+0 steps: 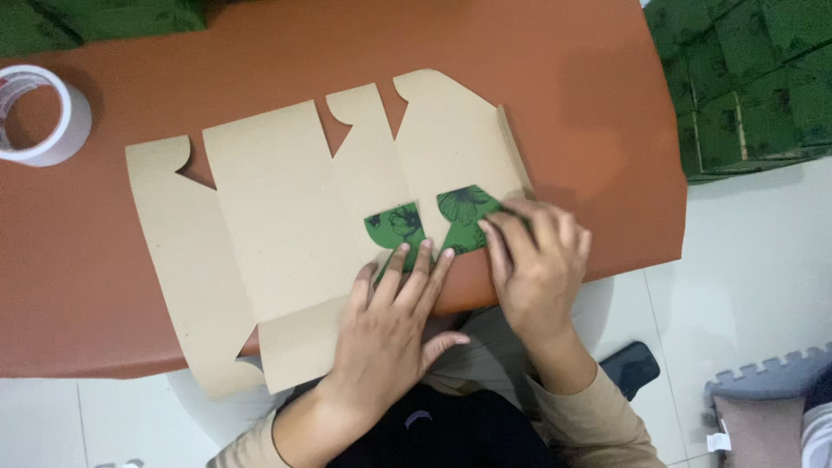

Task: The person assembles flat cardboard boxes by folding the sides and tucking the flaps into place. They place a white paper insert inside each box and then close the lid. The process is repeated for multiple boxes on a brown table.

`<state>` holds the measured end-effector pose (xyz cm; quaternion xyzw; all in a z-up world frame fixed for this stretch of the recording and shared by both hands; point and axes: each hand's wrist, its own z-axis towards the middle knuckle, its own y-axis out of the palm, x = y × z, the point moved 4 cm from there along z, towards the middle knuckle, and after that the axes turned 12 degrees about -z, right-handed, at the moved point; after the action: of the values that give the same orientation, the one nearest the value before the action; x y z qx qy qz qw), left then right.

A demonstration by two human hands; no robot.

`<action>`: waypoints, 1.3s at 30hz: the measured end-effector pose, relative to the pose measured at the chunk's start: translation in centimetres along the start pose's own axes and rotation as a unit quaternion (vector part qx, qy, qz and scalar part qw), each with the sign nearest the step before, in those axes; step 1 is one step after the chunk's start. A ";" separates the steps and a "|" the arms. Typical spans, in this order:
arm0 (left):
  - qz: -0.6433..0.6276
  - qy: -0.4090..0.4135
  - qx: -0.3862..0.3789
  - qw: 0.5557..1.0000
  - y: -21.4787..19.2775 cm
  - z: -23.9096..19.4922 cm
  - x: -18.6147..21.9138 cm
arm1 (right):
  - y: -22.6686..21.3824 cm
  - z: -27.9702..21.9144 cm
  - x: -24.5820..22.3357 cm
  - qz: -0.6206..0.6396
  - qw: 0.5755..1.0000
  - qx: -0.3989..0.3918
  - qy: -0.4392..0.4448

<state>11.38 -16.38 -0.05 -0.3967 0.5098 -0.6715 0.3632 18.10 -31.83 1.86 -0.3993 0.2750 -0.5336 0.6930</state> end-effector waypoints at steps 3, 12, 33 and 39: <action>-0.035 -0.007 0.016 0.999 0.3 0.0 -0.2 | 1.0 -1.8 -0.4 0.120 0.984 -0.046 -0.120; -0.015 -0.016 0.016 1.000 0.6 0.4 0.0 | 1.7 -3.7 -2.5 0.052 0.973 -0.143 -0.172; -0.319 0.049 0.075 0.944 -11.0 -4.4 -6.0 | 0.5 4.9 8.0 0.204 0.944 -0.216 -0.142; -0.179 -0.104 0.177 0.962 -12.8 -9.6 -11.4 | -1.8 13.6 9.0 0.277 0.915 -0.188 -0.227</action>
<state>6.43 0.39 8.94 -0.4787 0.2630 -0.7598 0.3528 30.61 -37.10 10.98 -0.5408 0.3053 -0.1539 0.7686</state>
